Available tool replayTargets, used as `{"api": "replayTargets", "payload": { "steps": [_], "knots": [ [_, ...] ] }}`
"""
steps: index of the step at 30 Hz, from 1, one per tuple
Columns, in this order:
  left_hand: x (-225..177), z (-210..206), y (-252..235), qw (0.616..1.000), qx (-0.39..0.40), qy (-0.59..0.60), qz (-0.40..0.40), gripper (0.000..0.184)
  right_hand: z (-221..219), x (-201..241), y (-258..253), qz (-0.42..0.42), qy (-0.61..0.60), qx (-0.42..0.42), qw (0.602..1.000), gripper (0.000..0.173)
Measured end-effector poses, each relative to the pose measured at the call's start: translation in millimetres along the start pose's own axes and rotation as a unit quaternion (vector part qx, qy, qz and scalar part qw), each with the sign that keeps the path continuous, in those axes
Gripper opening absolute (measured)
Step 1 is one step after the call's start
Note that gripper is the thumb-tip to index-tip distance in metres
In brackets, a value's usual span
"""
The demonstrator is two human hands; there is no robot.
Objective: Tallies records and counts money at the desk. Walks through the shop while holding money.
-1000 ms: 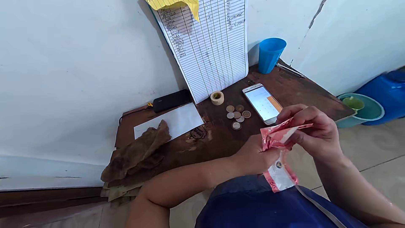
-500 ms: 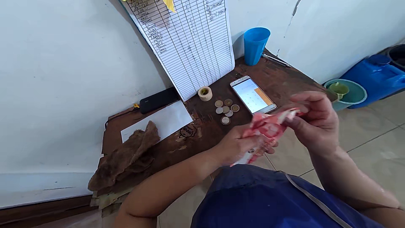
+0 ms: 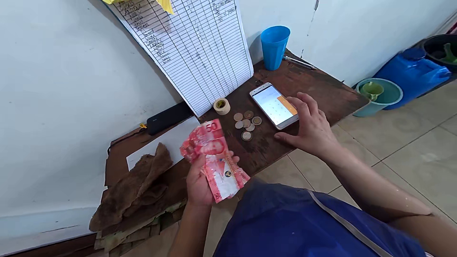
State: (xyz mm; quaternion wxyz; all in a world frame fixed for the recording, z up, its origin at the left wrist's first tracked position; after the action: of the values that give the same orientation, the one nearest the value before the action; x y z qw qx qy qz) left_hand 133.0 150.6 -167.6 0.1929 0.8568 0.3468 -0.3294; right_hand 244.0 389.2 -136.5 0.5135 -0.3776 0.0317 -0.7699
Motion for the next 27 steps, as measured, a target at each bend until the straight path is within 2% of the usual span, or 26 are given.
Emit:
{"api": "replayTargets", "payload": {
  "steps": [5, 10, 13, 15, 17, 19, 21, 24, 27],
  "knots": [
    [-2.7, 6.0, 2.1, 0.999, -0.03, 0.027, -0.029, 0.04, -5.2, 1.4, -5.2, 0.005, 0.02, 0.005, 1.0, 0.088],
    [1.9, 7.3, -0.1, 0.999, -0.031, 0.03, -0.004, 0.038, -1.0, -8.2, -17.9, -0.01, 0.02, 0.03, 0.999, 0.081],
    [1.0, 9.7, 0.8, 0.998, -0.054, -0.006, -0.016, 0.036, 0.9, -11.4, -24.4, -0.019, 0.033, 0.043, 0.998, 0.076],
    [-1.8, 11.9, 3.6, 0.995, -0.079, -0.042, -0.04, 0.032, 3.4, 4.3, -24.0, 0.011, 0.006, 0.038, 0.999, 0.064],
    [-6.1, 13.5, 5.6, 0.989, -0.097, -0.085, -0.071, 0.027, 3.6, 35.9, -18.2, 0.077, -0.066, 0.041, 0.994, 0.053],
    [-8.2, 13.4, 7.5, 0.984, -0.108, -0.112, -0.088, 0.026, -6.9, 70.0, -8.0, 0.14, -0.151, 0.073, 0.976, 0.05],
    [-9.1, 14.3, 8.4, 0.981, -0.121, -0.118, -0.091, 0.027, -23.5, 92.6, -0.3, 0.182, -0.188, 0.112, 0.959, 0.045],
    [-9.6, 14.8, 7.9, 0.983, -0.13, -0.111, -0.063, 0.029, -31.7, 93.4, -6.0, 0.206, -0.123, 0.121, 0.963, 0.02],
    [-25.3, 11.1, 5.6, 0.981, -0.129, -0.139, -0.045, 0.031, -23.4, 76.7, -26.3, 0.203, -0.063, 0.118, 0.97, 0.021]
  ]
}}
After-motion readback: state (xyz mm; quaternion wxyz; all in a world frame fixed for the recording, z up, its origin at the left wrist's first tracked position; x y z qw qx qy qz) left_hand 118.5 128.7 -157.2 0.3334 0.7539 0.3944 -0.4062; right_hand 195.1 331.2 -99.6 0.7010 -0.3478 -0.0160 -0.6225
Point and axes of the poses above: each hand's wrist, its own y-axis away from the middle knuckle, its own z-axis out of the back of the hand, x = y × z, the point moved 10 cm from there along -y, towards the middle knuckle
